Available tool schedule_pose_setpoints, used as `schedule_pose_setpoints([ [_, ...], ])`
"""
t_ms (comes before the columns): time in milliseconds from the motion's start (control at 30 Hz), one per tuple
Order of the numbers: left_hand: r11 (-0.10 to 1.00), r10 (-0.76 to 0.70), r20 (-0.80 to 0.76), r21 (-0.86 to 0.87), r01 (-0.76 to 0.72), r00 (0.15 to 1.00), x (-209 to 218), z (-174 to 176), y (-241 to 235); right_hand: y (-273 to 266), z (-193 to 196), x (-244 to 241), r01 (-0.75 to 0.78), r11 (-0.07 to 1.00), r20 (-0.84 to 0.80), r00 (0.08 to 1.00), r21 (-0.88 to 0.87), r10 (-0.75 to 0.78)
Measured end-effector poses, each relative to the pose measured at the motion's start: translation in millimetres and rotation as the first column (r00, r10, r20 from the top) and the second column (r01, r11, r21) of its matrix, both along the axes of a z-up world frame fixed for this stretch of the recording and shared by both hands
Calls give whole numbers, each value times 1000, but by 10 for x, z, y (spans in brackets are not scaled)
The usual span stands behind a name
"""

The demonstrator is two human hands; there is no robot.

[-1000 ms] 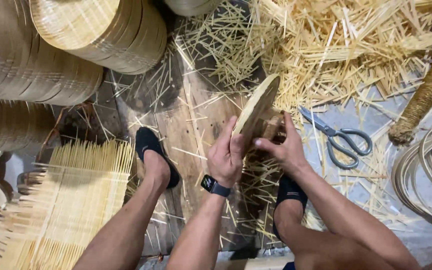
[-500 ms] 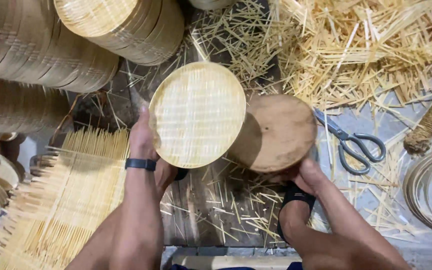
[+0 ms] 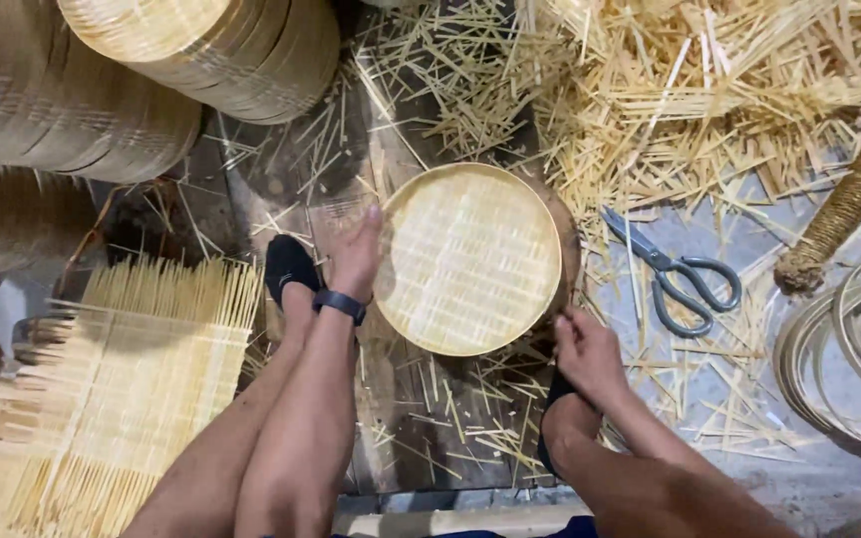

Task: The person weaves bamboo strips into circular trays by placing a bamboo mat over a circular frame, wrapping the mat around the frame, and trimming excess strips with scissors. The finished trays are stacked on a pile nearby.

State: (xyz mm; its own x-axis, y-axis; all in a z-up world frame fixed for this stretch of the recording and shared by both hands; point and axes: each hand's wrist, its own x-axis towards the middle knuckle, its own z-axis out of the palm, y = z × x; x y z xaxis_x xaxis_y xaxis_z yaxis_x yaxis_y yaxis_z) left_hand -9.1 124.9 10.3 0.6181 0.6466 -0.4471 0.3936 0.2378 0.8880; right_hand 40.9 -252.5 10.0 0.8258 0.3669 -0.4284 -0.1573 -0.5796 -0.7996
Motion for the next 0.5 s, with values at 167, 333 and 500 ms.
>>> schedule_pose_setpoints([
  [167, 983, 20, 10, -182, -17, 1000, 15, -130, -41, 111, 275, -120, -90, 994, 266, 958, -70, 105],
  [333, 897, 51, 135, -442, 14, 990, -14, -106, 19, 103, 189, -89, -87, 995, 310, 945, -56, 100],
  [500, 858, 156, 55, -502, -108, 986, 86, -21, -16, 77, 175, -112, -71, 996, 282, 956, -57, 84],
])
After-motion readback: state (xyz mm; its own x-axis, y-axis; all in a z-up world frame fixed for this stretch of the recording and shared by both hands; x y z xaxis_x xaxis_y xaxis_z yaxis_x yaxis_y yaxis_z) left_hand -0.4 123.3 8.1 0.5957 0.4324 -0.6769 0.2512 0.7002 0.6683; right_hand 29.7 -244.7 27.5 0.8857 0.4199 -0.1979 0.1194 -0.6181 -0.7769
